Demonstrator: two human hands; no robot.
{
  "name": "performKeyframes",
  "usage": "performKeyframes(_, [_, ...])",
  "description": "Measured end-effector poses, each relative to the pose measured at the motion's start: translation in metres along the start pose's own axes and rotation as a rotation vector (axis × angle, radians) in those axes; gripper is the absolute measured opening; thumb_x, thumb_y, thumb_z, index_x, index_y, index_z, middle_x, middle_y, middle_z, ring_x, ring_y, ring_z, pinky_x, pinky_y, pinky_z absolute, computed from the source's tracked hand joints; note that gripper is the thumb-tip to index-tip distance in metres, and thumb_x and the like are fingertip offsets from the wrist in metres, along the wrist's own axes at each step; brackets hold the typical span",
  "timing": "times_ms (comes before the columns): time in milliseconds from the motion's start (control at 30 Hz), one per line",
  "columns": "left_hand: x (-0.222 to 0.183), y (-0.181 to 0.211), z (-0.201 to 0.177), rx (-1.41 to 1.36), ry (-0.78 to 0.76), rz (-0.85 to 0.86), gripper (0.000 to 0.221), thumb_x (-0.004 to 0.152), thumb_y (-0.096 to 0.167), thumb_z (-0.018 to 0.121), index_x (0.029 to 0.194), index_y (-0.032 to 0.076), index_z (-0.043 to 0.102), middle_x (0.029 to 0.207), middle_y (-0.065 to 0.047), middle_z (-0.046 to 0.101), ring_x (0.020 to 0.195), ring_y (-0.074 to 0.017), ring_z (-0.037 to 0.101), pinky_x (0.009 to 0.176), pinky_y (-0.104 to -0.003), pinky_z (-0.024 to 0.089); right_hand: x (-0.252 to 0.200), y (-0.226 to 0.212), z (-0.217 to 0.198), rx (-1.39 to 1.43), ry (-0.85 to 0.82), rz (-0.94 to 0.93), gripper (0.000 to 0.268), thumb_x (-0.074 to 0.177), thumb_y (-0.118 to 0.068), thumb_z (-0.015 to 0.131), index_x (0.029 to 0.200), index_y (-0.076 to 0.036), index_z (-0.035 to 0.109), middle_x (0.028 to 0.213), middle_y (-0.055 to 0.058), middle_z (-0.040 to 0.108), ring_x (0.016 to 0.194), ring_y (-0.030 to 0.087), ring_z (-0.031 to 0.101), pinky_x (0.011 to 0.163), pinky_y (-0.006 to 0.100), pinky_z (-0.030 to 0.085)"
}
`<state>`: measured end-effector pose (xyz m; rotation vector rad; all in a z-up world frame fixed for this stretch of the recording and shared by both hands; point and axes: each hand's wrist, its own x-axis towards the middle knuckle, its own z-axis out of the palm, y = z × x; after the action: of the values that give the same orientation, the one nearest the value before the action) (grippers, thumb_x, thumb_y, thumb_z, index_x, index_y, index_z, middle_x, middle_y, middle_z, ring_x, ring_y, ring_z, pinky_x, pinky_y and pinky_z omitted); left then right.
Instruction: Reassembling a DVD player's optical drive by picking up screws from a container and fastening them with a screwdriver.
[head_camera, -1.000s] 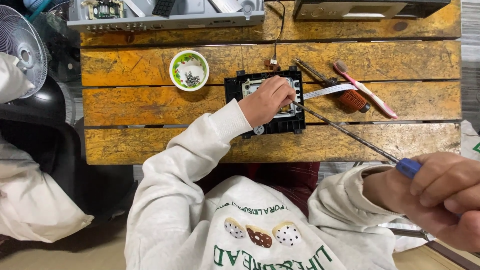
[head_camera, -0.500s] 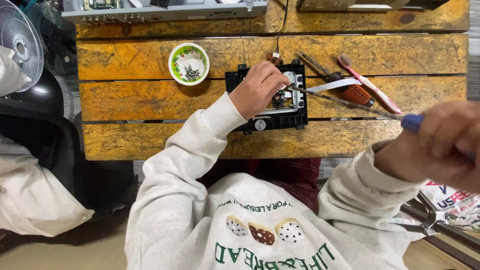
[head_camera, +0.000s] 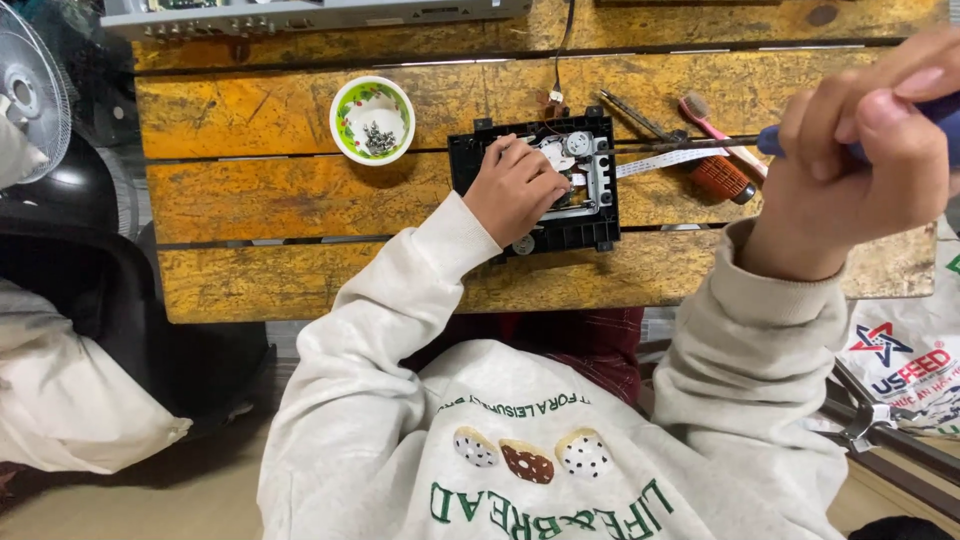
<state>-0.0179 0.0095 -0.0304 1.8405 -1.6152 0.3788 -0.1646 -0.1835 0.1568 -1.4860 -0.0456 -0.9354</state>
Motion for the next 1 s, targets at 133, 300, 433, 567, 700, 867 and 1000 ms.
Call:
performKeyframes(133, [-0.003,0.0,0.003,-0.007,-0.012,-0.005,0.006,0.094,0.014,0.073,0.092,0.018,0.069,0.092,-0.003,0.065,0.095,-0.0278,0.057,0.098,-0.05,0.041,0.0,0.004,-0.007,-0.039,-0.051,0.025,0.007,0.101,-0.01,0.036,0.104,-0.016,0.034,0.089,0.0,0.026,0.051,0.014,0.013,0.055,0.034,0.016])
performKeyframes(300, [-0.006,-0.001,0.006,-0.018,-0.021,-0.002,0.005,0.095,0.015,0.073,0.093,0.017,0.069,0.092,-0.002,0.065,0.097,-0.0273,0.057,0.1,-0.051,0.04,0.001,0.004,-0.003,-0.072,-0.068,0.035,0.007,0.102,-0.011,0.036,0.105,-0.015,0.032,0.086,0.001,0.023,0.052,0.015,0.012,0.057,0.035,0.014])
performKeyframes(433, [-0.009,0.0,0.01,-0.004,-0.027,-0.014,0.005,0.094,0.016,0.073,0.091,0.017,0.069,0.093,-0.003,0.066,0.097,-0.0275,0.056,0.101,-0.053,0.04,0.001,0.004,-0.004,-0.098,-0.086,0.014,0.008,0.101,-0.007,0.035,0.101,-0.012,0.028,0.087,0.003,0.023,0.053,0.015,0.012,0.056,0.035,0.015])
performKeyframes(567, [-0.008,0.001,0.008,-0.005,-0.039,-0.015,0.005,0.094,0.016,0.073,0.092,0.017,0.069,0.093,-0.003,0.065,0.098,-0.0273,0.055,0.102,-0.053,0.039,0.004,0.0,0.018,-0.069,-0.012,0.026,0.008,0.097,-0.011,0.034,0.102,-0.012,0.028,0.073,0.003,0.011,0.049,0.013,0.006,0.054,0.034,0.009])
performKeyframes(700, [-0.009,0.0,0.009,0.014,-0.043,-0.009,0.006,0.094,0.017,0.074,0.091,0.017,0.069,0.092,-0.003,0.065,0.097,-0.0274,0.056,0.101,-0.053,0.04,0.002,0.002,0.024,-0.017,0.028,-0.024,0.009,0.096,-0.004,0.039,0.101,-0.009,0.033,0.083,0.007,0.023,0.048,0.015,0.011,0.053,0.036,0.011])
performKeyframes(867, [-0.009,0.001,0.01,0.025,-0.038,-0.015,0.007,0.094,0.017,0.075,0.09,0.018,0.069,0.093,-0.002,0.066,0.098,-0.0268,0.056,0.101,-0.053,0.04,0.002,0.003,0.025,-0.018,0.048,-0.038,0.011,0.094,-0.002,0.038,0.1,-0.008,0.032,0.083,0.009,0.023,0.046,0.015,0.011,0.051,0.036,0.012])
performKeyframes(1000, [-0.009,0.001,0.009,0.022,-0.042,-0.015,0.006,0.095,0.017,0.073,0.092,0.019,0.069,0.092,-0.002,0.065,0.098,-0.0266,0.056,0.103,-0.053,0.039,0.002,0.001,0.022,-0.028,-0.009,-0.041,0.011,0.095,-0.001,0.04,0.1,-0.009,0.033,0.083,0.008,0.023,0.047,0.016,0.012,0.052,0.036,0.014])
